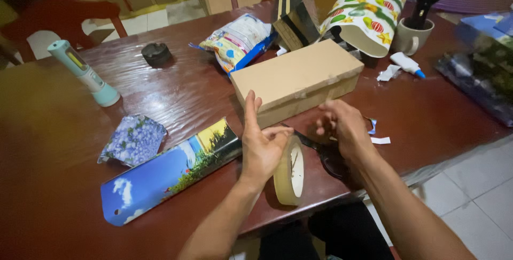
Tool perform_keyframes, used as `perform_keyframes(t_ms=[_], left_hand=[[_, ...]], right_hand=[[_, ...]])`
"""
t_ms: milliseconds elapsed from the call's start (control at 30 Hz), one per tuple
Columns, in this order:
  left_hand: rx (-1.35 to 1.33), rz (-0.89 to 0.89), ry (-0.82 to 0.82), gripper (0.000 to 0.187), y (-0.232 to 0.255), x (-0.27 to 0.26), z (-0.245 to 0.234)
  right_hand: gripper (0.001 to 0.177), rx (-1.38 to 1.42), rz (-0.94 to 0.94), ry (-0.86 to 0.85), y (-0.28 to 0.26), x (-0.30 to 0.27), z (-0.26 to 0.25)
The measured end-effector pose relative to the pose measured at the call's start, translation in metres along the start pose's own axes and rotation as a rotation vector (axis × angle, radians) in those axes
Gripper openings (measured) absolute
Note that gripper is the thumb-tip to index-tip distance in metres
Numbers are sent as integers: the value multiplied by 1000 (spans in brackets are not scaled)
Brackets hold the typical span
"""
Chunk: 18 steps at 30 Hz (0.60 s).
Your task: The person sits at a dining table and applies clear packing tape to a cardboard box, pulling tape from the roll, pressing it along the box edges and seams, and cutting pieces with scissors. They repeatedly tear off small tape strips and smooth them onto the box while wrapping paper and other boxes sit nearby.
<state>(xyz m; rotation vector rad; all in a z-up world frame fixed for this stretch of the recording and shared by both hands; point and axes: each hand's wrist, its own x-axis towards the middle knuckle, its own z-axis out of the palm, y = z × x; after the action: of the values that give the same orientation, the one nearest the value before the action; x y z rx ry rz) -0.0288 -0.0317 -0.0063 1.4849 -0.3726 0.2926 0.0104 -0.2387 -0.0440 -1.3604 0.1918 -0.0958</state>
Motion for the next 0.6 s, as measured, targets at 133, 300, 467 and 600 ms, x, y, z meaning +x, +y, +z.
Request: perform_keyframes(t_ms=[133,300,467,600], left_hand=[[-104,-28,-59,97,3,-8,3],[-62,156,-114,83,7,-22,10],[78,309,-105,80,6,-27,11],[58,266,-98,78,3,-32,13]], right_hand=[[23,-61,-32,-206,-1,-52,-3],[22,-349,-329,-336,-15,-69,11],[22,-577,-471,-193,-23,-69,21],[19,-562,-548,-185,-30,-73,25]])
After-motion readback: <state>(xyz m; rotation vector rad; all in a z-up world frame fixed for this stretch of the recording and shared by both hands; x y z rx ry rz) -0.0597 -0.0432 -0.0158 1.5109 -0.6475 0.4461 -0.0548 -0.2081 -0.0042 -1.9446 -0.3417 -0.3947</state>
